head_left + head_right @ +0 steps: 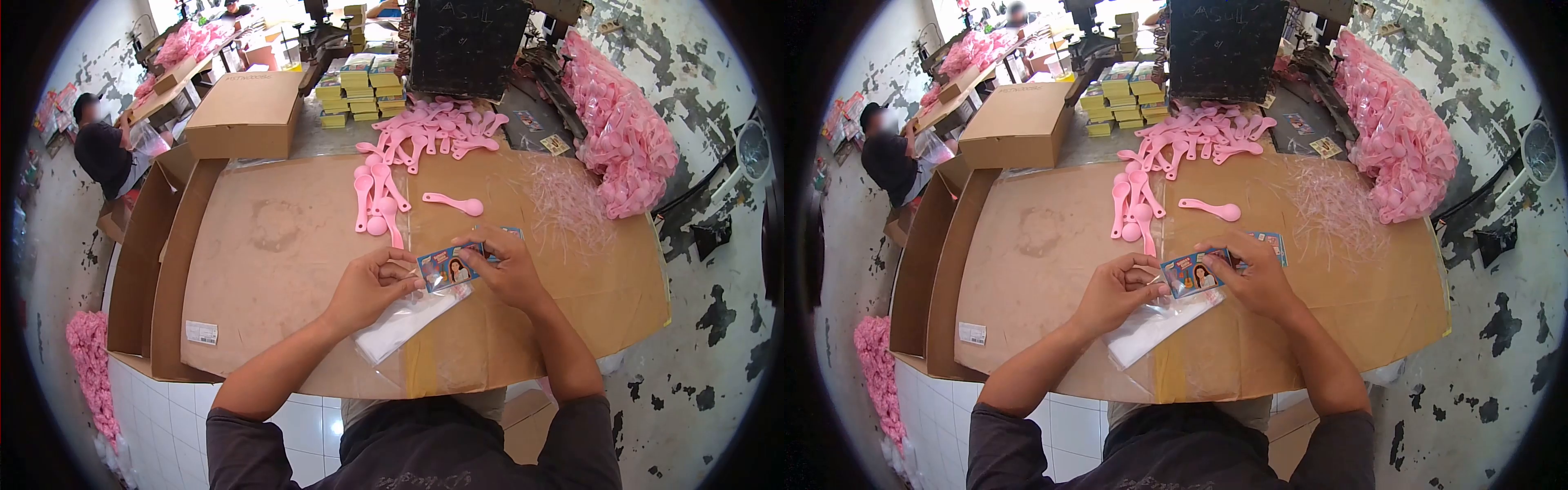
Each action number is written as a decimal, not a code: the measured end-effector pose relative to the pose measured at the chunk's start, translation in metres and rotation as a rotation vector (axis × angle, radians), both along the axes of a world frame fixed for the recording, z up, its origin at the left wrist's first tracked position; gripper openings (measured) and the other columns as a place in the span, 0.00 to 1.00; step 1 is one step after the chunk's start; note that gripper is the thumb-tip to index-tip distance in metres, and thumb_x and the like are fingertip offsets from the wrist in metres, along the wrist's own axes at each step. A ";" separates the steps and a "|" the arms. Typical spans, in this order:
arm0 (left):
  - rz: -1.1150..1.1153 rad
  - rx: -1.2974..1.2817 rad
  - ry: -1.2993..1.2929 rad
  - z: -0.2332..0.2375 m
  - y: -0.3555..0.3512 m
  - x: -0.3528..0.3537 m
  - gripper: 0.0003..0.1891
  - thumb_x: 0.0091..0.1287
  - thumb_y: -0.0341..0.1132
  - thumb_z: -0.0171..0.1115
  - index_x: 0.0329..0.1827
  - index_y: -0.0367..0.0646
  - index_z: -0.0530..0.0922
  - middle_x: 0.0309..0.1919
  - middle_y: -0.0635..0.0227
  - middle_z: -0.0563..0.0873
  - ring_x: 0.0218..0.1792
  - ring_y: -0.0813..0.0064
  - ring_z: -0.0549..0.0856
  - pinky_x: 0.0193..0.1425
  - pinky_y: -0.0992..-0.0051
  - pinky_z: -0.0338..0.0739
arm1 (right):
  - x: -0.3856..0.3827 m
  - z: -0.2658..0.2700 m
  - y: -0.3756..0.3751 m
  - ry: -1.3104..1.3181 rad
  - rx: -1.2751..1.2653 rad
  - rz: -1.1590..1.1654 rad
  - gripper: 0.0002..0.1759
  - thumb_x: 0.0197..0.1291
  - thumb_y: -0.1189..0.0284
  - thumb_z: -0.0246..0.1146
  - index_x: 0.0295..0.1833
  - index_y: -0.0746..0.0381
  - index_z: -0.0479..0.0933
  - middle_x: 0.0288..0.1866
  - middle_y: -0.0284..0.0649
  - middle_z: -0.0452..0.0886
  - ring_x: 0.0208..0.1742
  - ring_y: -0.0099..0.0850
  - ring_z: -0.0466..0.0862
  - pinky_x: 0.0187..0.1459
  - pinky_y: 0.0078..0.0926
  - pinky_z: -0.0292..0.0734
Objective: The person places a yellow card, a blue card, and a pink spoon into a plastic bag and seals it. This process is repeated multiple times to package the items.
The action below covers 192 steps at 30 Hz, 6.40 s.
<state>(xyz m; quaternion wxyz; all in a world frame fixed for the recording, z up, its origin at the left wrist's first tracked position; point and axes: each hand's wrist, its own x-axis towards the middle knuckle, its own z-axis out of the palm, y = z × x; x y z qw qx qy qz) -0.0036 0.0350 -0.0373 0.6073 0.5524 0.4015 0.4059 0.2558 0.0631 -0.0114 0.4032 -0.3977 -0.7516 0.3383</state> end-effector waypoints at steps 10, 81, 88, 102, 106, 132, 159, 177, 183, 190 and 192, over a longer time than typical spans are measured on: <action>-0.038 0.019 -0.031 0.003 -0.006 0.002 0.20 0.73 0.25 0.68 0.65 0.32 0.75 0.42 0.59 0.93 0.44 0.74 0.92 0.48 0.77 0.86 | 0.004 0.013 0.002 -0.147 0.171 0.118 0.11 0.66 0.75 0.70 0.53 0.62 0.86 0.41 0.39 0.86 0.39 0.29 0.83 0.42 0.29 0.78; 0.046 0.444 0.011 0.032 -0.036 0.006 0.17 0.77 0.33 0.62 0.64 0.35 0.81 0.49 0.65 0.90 0.47 0.80 0.87 0.55 0.74 0.81 | -0.043 0.099 -0.041 -0.178 0.269 0.153 0.05 0.65 0.74 0.71 0.43 0.65 0.84 0.31 0.39 0.82 0.29 0.30 0.79 0.31 0.28 0.73; 0.012 0.203 -0.009 0.038 -0.037 -0.004 0.13 0.80 0.29 0.59 0.62 0.34 0.81 0.48 0.64 0.90 0.46 0.80 0.87 0.53 0.79 0.80 | -0.048 0.097 -0.040 -0.164 0.212 0.178 0.06 0.66 0.74 0.71 0.45 0.64 0.85 0.33 0.39 0.83 0.29 0.28 0.79 0.30 0.28 0.73; -0.070 0.370 -0.226 0.047 -0.034 -0.003 0.21 0.77 0.26 0.62 0.71 0.34 0.72 0.55 0.56 0.89 0.55 0.71 0.90 0.59 0.74 0.84 | -0.058 0.099 -0.040 -0.112 0.399 0.044 0.08 0.64 0.77 0.70 0.48 0.63 0.85 0.34 0.39 0.84 0.31 0.29 0.85 0.30 0.24 0.78; -0.112 0.458 -0.063 0.055 -0.036 -0.006 0.23 0.78 0.26 0.60 0.75 0.36 0.70 0.55 0.55 0.89 0.56 0.67 0.90 0.62 0.71 0.83 | -0.050 0.097 -0.034 -0.081 0.315 0.001 0.09 0.65 0.77 0.69 0.50 0.63 0.84 0.34 0.39 0.84 0.30 0.27 0.85 0.29 0.23 0.77; 0.043 0.168 0.056 0.049 -0.027 -0.007 0.15 0.79 0.31 0.62 0.64 0.34 0.79 0.47 0.59 0.92 0.49 0.80 0.89 0.53 0.79 0.83 | 0.159 0.074 0.015 0.321 -0.336 0.062 0.06 0.70 0.74 0.65 0.47 0.66 0.79 0.33 0.32 0.80 0.34 0.22 0.80 0.37 0.23 0.77; 0.095 0.144 -0.013 0.027 -0.013 -0.007 0.11 0.76 0.31 0.66 0.56 0.35 0.85 0.41 0.66 0.91 0.41 0.82 0.89 0.43 0.78 0.85 | -0.024 0.011 -0.001 0.265 -0.435 0.325 0.10 0.70 0.76 0.68 0.53 0.68 0.83 0.44 0.33 0.86 0.46 0.20 0.85 0.50 0.21 0.80; 0.063 0.315 0.025 0.010 -0.001 -0.012 0.11 0.73 0.20 0.64 0.54 0.36 0.87 0.46 0.64 0.91 0.43 0.79 0.89 0.44 0.78 0.88 | -0.013 -0.003 0.002 0.298 -0.472 0.235 0.08 0.69 0.79 0.67 0.51 0.68 0.86 0.44 0.34 0.88 0.43 0.19 0.85 0.46 0.19 0.79; -0.017 0.595 0.262 0.020 0.004 -0.023 0.12 0.69 0.17 0.65 0.52 0.37 0.89 0.45 0.62 0.91 0.44 0.76 0.90 0.46 0.75 0.87 | -0.006 -0.005 0.007 0.245 -0.386 0.301 0.11 0.66 0.83 0.65 0.51 0.68 0.87 0.46 0.36 0.88 0.46 0.20 0.85 0.48 0.19 0.79; -0.086 0.493 0.272 0.018 0.003 -0.024 0.12 0.69 0.19 0.65 0.53 0.37 0.89 0.45 0.63 0.92 0.42 0.77 0.90 0.47 0.75 0.87 | -0.006 -0.009 0.008 0.277 -0.397 0.317 0.11 0.66 0.83 0.65 0.51 0.67 0.88 0.45 0.36 0.88 0.45 0.20 0.84 0.46 0.19 0.78; -0.093 0.415 0.281 0.022 0.001 -0.024 0.11 0.70 0.20 0.65 0.53 0.36 0.89 0.46 0.63 0.92 0.42 0.77 0.90 0.48 0.74 0.87 | -0.003 -0.008 0.009 0.221 -0.382 0.309 0.10 0.66 0.82 0.66 0.50 0.67 0.88 0.45 0.36 0.88 0.43 0.19 0.84 0.45 0.19 0.78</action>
